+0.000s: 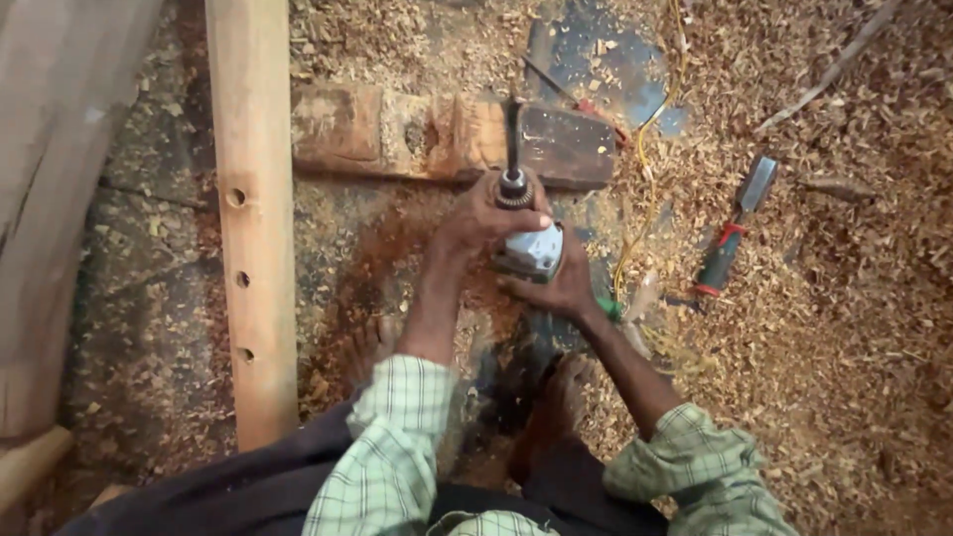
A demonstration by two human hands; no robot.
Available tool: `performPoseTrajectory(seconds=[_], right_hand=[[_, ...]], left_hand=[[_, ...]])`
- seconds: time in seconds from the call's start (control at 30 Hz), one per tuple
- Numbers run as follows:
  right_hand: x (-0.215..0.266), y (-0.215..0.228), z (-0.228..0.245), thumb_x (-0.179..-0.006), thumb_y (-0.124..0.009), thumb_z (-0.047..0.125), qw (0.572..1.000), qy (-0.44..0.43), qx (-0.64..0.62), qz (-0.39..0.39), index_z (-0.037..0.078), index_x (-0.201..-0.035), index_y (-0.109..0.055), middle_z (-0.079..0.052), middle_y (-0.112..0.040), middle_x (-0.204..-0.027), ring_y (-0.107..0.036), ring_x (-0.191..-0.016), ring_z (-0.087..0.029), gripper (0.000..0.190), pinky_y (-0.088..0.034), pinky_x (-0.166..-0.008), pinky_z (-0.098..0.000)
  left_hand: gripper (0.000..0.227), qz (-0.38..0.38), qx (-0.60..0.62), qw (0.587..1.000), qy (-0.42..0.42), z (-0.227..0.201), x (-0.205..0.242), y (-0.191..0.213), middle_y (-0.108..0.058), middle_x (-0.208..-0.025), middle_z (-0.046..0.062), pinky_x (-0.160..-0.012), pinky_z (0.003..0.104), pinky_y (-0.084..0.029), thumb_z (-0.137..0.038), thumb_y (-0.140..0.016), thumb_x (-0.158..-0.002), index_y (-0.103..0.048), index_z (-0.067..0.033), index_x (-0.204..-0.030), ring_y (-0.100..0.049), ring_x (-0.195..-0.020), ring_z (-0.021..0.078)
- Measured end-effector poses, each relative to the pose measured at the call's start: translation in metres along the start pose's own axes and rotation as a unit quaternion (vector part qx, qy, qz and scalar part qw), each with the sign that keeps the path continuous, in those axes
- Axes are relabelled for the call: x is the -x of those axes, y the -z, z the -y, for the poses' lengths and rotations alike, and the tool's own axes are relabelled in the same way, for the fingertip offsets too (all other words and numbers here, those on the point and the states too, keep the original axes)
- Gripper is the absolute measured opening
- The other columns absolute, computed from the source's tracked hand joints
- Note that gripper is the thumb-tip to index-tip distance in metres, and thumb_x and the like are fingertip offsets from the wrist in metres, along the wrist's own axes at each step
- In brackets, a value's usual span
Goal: Using a drill, chisel, and mallet to carve and shape wooden components in a workshop.
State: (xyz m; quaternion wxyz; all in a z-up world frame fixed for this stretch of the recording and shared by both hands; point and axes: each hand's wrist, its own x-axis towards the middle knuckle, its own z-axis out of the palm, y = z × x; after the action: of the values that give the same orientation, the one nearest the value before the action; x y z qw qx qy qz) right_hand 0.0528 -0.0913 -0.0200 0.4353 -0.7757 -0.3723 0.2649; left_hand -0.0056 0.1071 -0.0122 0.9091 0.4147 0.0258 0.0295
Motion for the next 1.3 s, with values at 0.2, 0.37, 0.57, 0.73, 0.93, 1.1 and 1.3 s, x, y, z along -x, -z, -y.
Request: performPoseTrajectory(seconds=[0.2, 0.37, 0.57, 0.73, 0.93, 1.1, 1.3], right_hand=[[-0.007, 0.011, -0.003, -0.064, -0.095, 0.033, 0.987, -0.082, -0.137, 0.035, 0.001, -0.141, -0.04, -0.011, -0.071, -0.113, -0.074, -0.1, -0.019, 0.1, -0.063, -0.087, -0.0309], [-0.004, 0.015, -0.031, -0.08, -0.084, 0.037, 0.995, 0.044, -0.086, -0.035, -0.001, -0.138, -0.048, -0.011, -0.065, -0.118, -0.066, -0.106, -0.019, 0.078, -0.056, -0.09, -0.033], [-0.013, 0.031, -0.024, -0.116, -0.04, 0.043, 0.977, 0.061, -0.149, -0.138, 0.008, -0.111, -0.054, -0.001, -0.053, -0.089, -0.047, -0.075, -0.011, 0.038, -0.041, -0.065, -0.0258], [-0.035, 0.028, 0.013, -0.117, -0.027, 0.044, 0.974, 0.032, -0.203, -0.09, 0.008, -0.095, -0.053, 0.001, -0.045, -0.074, -0.037, -0.062, -0.008, 0.049, -0.03, -0.055, -0.0266], [-0.049, 0.027, 0.03, -0.114, -0.025, 0.048, 0.982, 0.012, -0.17, -0.088, 0.006, -0.087, -0.055, 0.001, -0.044, -0.064, -0.034, -0.055, -0.008, 0.059, -0.027, -0.052, -0.0267], [-0.05, 0.028, 0.022, -0.116, -0.028, 0.048, 0.971, 0.028, -0.223, -0.077, 0.004, -0.091, -0.054, 0.001, -0.04, -0.065, -0.036, -0.058, -0.01, 0.057, -0.036, -0.059, -0.0288], [-0.052, 0.038, 0.018, -0.117, -0.028, 0.052, 0.969, 0.058, -0.236, -0.05, 0.004, -0.085, -0.051, 0.001, -0.036, -0.066, -0.038, -0.059, -0.011, 0.062, -0.043, -0.062, -0.0305]], left_hand=[[0.027, -0.013, -0.089, 0.995, -0.041, 0.002, -0.009, -0.013, -0.068, -0.096, -0.002, -0.084, 0.031, -0.057, -0.014, -0.083, -0.086, -0.065, -0.0109, -0.106, -0.067, -0.09, 0.0104], [0.023, -0.195, -0.223, 0.952, -0.08, 0.038, -0.015, -0.01, -0.065, -0.082, 0.0, -0.069, 0.03, -0.056, -0.019, -0.08, -0.088, -0.063, -0.0081, -0.099, -0.064, -0.074, 0.0108], [0.056, -0.196, 0.006, 0.975, -0.106, 0.066, -0.013, 0.014, -0.065, -0.078, 0.005, -0.068, 0.031, -0.054, -0.059, -0.051, -0.101, -0.063, -0.0043, -0.099, -0.065, -0.071, 0.0149], [0.079, -0.198, 0.086, 0.974, -0.072, 0.066, -0.019, 0.011, -0.064, -0.076, 0.007, -0.065, 0.034, -0.054, -0.077, -0.026, -0.1, -0.061, -0.0053, -0.099, -0.064, -0.065, 0.0179], [0.086, -0.193, 0.053, 0.979, -0.04, 0.065, -0.02, 0.007, -0.066, -0.076, 0.008, -0.064, 0.031, -0.053, -0.076, -0.022, -0.102, -0.065, -0.002, -0.094, -0.063, -0.065, 0.018], [0.084, -0.171, 0.069, 0.983, -0.022, 0.065, -0.021, 0.006, -0.067, -0.077, 0.009, -0.068, 0.033, -0.055, -0.074, -0.022, -0.101, -0.064, -0.0023, -0.093, -0.065, -0.068, 0.0196], [0.087, -0.17, 0.029, 0.985, 0.007, 0.049, -0.016, -0.007, -0.067, -0.073, 0.009, -0.064, 0.032, -0.052, -0.077, -0.018, -0.099, -0.065, -0.0041, -0.093, -0.063, -0.065, 0.0184]])
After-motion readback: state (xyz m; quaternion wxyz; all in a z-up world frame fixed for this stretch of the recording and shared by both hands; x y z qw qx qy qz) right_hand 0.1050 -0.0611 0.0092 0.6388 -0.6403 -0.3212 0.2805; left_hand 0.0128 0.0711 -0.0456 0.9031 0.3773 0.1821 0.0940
